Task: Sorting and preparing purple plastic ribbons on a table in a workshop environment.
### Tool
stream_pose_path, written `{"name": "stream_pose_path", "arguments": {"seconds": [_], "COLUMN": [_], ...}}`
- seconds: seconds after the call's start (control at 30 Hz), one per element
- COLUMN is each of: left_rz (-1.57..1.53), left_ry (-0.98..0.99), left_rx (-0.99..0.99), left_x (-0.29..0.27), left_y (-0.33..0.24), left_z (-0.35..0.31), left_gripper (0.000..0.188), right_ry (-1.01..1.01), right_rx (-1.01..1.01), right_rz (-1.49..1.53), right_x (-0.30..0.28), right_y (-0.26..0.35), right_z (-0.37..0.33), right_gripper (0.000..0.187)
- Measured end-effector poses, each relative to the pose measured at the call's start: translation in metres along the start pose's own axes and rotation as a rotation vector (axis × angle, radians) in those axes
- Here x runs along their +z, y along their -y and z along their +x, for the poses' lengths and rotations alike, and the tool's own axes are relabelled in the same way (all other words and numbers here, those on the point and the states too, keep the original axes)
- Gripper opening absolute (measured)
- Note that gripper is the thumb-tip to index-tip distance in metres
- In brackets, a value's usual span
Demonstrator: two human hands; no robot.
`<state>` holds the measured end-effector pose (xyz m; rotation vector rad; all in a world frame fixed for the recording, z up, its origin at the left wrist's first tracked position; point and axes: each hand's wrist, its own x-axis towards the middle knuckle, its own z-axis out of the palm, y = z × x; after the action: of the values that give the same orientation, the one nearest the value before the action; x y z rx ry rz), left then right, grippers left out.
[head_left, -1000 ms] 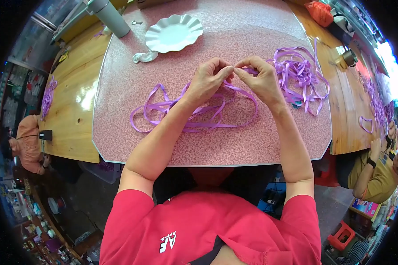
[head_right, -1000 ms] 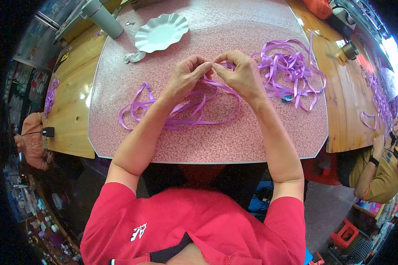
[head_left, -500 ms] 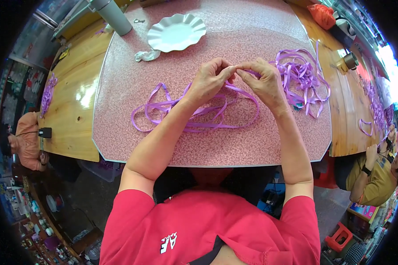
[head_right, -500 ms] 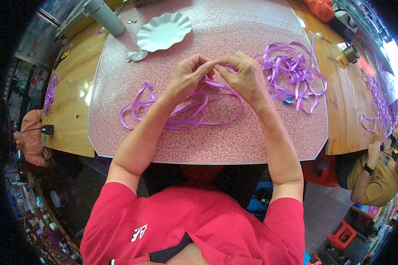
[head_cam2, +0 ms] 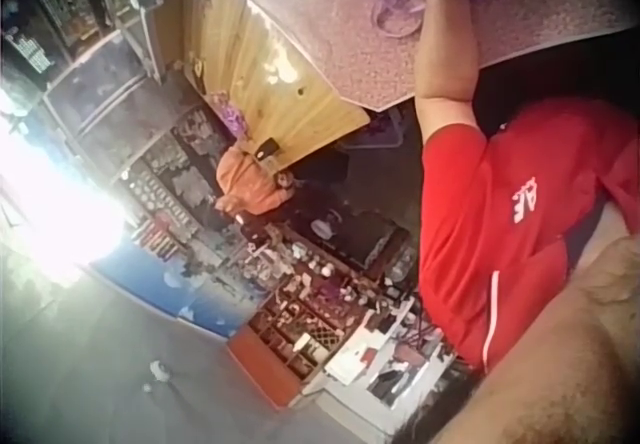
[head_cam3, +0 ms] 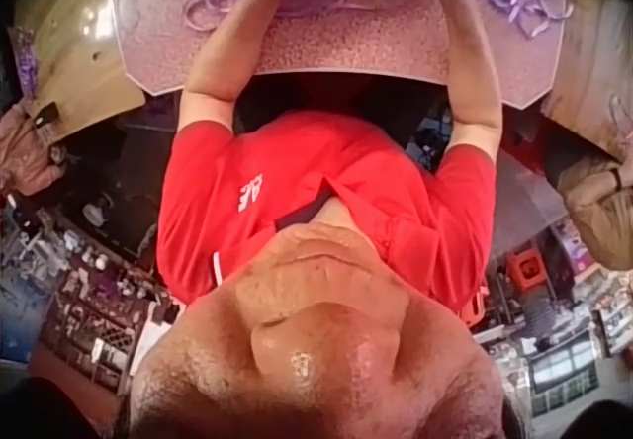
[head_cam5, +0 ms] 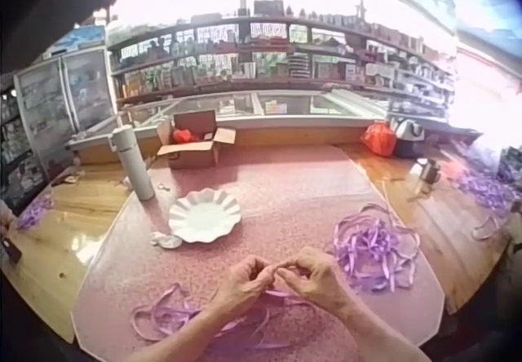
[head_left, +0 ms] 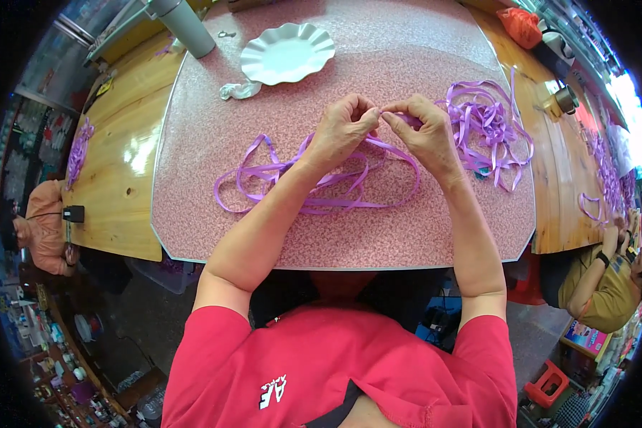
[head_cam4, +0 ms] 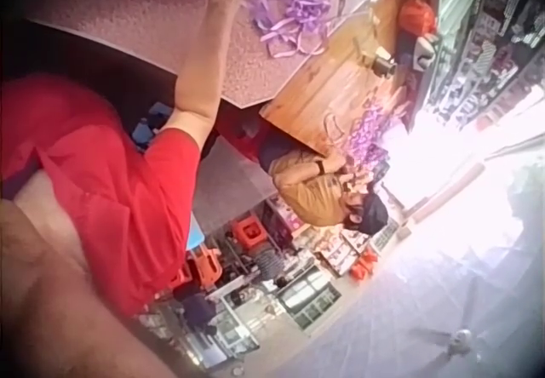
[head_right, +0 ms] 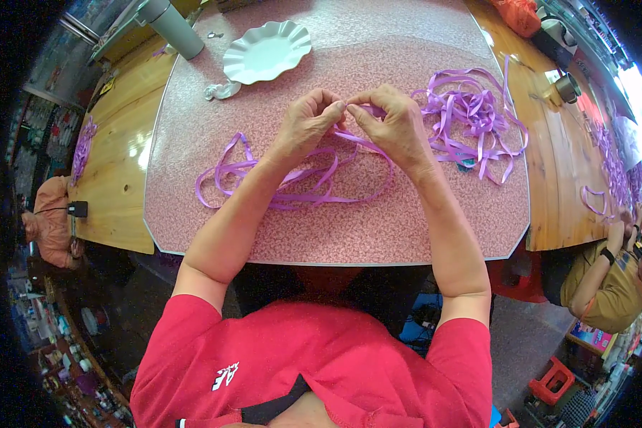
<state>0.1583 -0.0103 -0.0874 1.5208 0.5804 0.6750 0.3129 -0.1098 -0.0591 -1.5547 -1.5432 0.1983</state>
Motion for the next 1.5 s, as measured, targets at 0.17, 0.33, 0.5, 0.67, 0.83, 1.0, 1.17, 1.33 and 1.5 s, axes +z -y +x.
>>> {"name": "stream_pose_path", "arguments": {"seconds": [0.17,0.33,0.5,0.67,0.83,1.0,1.17,1.33,1.5], "left_rz": [-0.030,-0.082,-0.097,-0.031,0.045,-0.037,0.017,0.027,0.712], "left_ry": [0.023,0.035,0.020,0.041,0.034,-0.003,0.011,-0.023,-0.069], "left_rx": [0.029,0.036,-0.029,0.007,-0.018,-0.024,-0.004,0.147,0.642], "left_x": [0.000,0.001,-0.003,0.000,0.002,0.003,0.001,0.001,0.009], "left_y": [0.003,0.002,-0.005,-0.005,-0.001,-0.006,-0.008,-0.004,-0.011], "left_z": [0.000,0.000,-0.002,0.000,-0.001,-0.004,-0.002,0.000,-0.006], "left_gripper": [0.020,0.020,0.020,0.020,0.019,0.018,0.018,0.017,0.018], "right_ry": [0.009,0.065,0.109,0.044,0.182,0.219,0.175,0.141,0.182], "right_rx": [0.067,0.209,0.260,0.089,0.214,0.216,0.239,0.263,0.205], "right_rz": [0.161,0.266,0.290,0.238,0.239,0.258,0.234,0.240,0.256], "right_x": [0.004,0.001,0.001,0.001,-0.006,-0.011,-0.008,-0.009,-0.008], "right_y": [-0.003,-0.010,-0.006,-0.013,-0.003,-0.005,-0.013,-0.011,-0.020], "right_z": [-0.002,-0.001,0.000,-0.001,0.001,0.003,0.001,0.004,0.002], "right_gripper": [0.013,0.015,0.017,0.018,0.017,0.019,0.019,0.018,0.017]}}
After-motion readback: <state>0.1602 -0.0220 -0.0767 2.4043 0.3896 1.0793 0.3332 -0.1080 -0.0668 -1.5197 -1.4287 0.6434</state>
